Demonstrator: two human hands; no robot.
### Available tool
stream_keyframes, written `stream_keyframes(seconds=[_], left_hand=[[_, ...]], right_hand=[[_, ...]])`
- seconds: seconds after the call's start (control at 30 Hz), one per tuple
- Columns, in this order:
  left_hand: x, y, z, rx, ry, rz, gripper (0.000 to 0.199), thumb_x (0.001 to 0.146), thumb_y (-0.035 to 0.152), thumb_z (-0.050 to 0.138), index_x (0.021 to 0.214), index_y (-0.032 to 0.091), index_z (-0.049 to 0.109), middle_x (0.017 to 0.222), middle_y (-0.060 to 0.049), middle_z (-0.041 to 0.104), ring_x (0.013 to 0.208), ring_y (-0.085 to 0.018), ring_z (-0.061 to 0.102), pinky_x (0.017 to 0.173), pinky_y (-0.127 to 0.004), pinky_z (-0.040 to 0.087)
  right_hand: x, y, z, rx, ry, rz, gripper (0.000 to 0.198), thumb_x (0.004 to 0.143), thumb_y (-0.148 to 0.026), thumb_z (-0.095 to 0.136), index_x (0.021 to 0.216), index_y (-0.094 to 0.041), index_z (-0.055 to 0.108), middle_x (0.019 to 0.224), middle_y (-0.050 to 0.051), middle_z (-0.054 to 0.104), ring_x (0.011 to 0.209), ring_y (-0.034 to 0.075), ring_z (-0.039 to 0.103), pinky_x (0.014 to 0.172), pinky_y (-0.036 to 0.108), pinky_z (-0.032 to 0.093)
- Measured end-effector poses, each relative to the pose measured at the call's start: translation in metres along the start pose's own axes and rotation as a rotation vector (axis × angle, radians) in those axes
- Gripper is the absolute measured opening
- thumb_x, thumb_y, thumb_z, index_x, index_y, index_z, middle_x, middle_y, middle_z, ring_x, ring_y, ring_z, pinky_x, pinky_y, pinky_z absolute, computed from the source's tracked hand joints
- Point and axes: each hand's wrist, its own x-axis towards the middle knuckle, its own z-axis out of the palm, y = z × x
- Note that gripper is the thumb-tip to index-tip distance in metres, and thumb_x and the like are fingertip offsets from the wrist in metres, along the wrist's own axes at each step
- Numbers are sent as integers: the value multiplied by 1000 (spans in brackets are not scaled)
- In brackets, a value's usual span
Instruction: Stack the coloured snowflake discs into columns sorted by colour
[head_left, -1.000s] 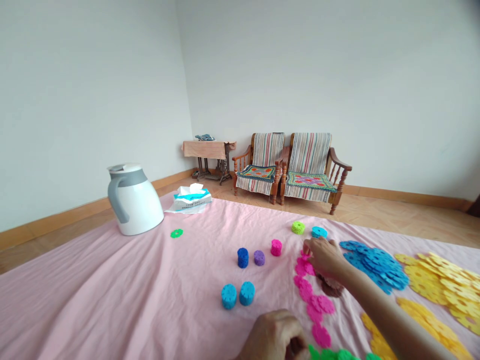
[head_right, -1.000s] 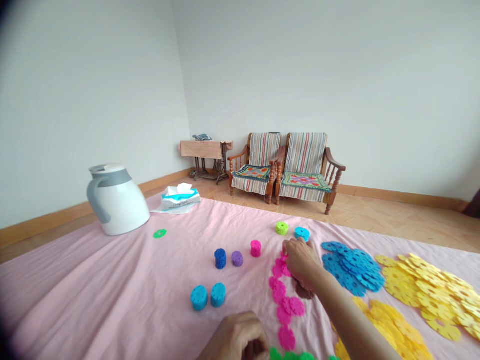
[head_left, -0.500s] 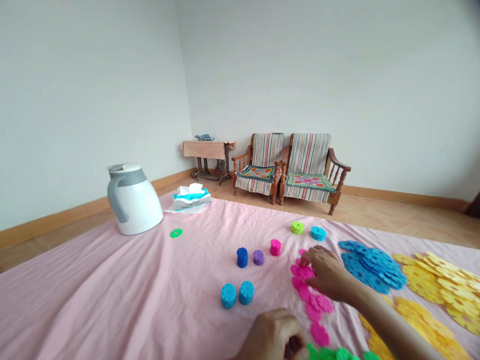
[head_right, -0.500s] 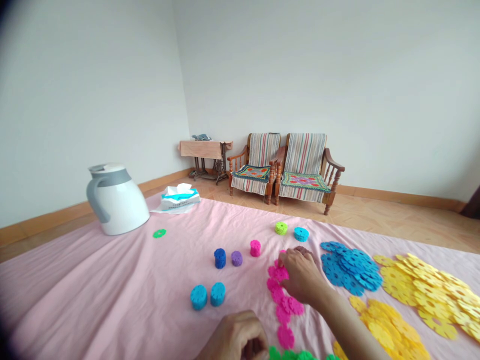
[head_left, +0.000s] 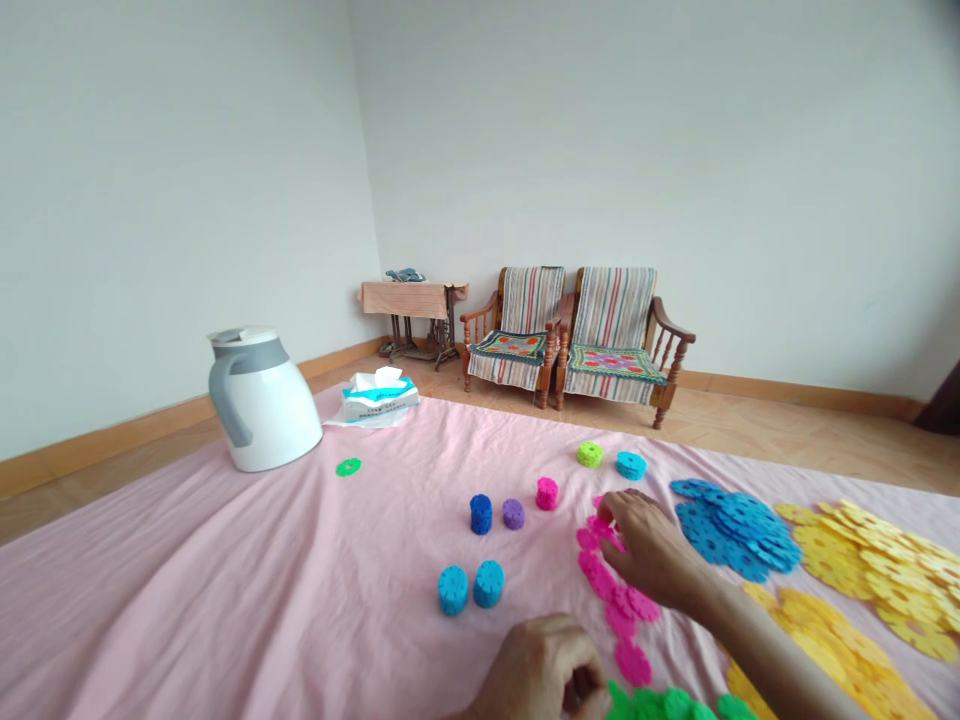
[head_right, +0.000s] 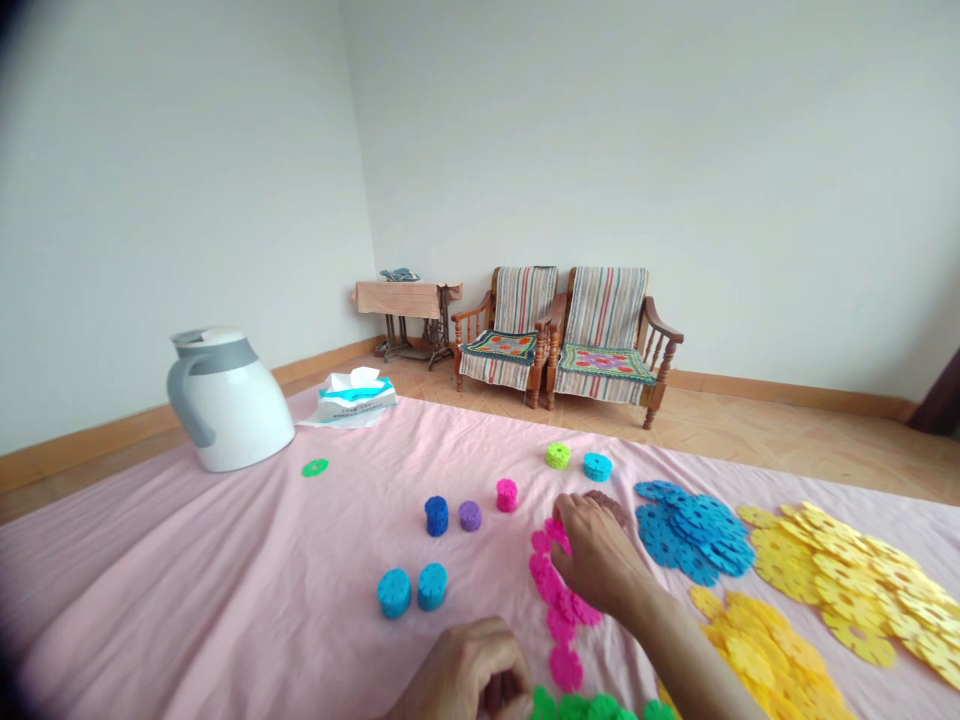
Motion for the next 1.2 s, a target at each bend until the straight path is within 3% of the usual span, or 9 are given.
stream_keyframes(seconds=[0.27, 0.53, 0.7, 0.9, 1.2], left_hand=[[-1, -2, 3, -11, -6, -14, 15, 57, -2, 61, 61, 12, 59, 61, 2, 54, 50, -6, 45, 47, -13, 32], [-1, -2, 2, -3, -21, -54, 15, 58, -1, 59, 63, 13, 61, 62, 1, 56, 52, -7, 47, 47, -13, 33], [-1, 0, 1, -13, -20, -66, 15, 59, -1, 60, 64, 12, 63, 63, 0, 58, 52, -7, 47, 47, -14, 34], [-1, 0, 0, 0, -42, -56, 17, 59, -2, 60, 66, 13, 64, 65, 0, 60, 53, -7, 47, 50, -15, 36], [0, -2, 1, -13, -48, -88, 10, 61, 3, 65, 65, 12, 64, 66, -1, 60, 52, -8, 48, 49, -16, 37]], right_hand=[[11, -7, 2, 57, -92, -97, 12, 76, -16, 50, 87, -17, 57, 95, 10, 60, 87, 21, 57, 76, 30, 41], [17, -9, -8, 31, -177, -126, 13, 74, -17, 53, 84, -14, 61, 90, 12, 62, 80, 21, 61, 71, 30, 41], [23, -11, -8, -17, -194, -117, 18, 62, -20, 59, 78, -13, 59, 84, 13, 63, 72, 25, 60, 63, 32, 39], [24, -14, -7, 44, -102, -77, 14, 66, -15, 50, 79, -17, 54, 80, 7, 60, 71, 19, 57, 63, 28, 36], [18, -51, 14, 127, 63, 29, 13, 75, -10, 44, 84, -17, 50, 84, 6, 58, 79, 18, 56, 70, 26, 37]])
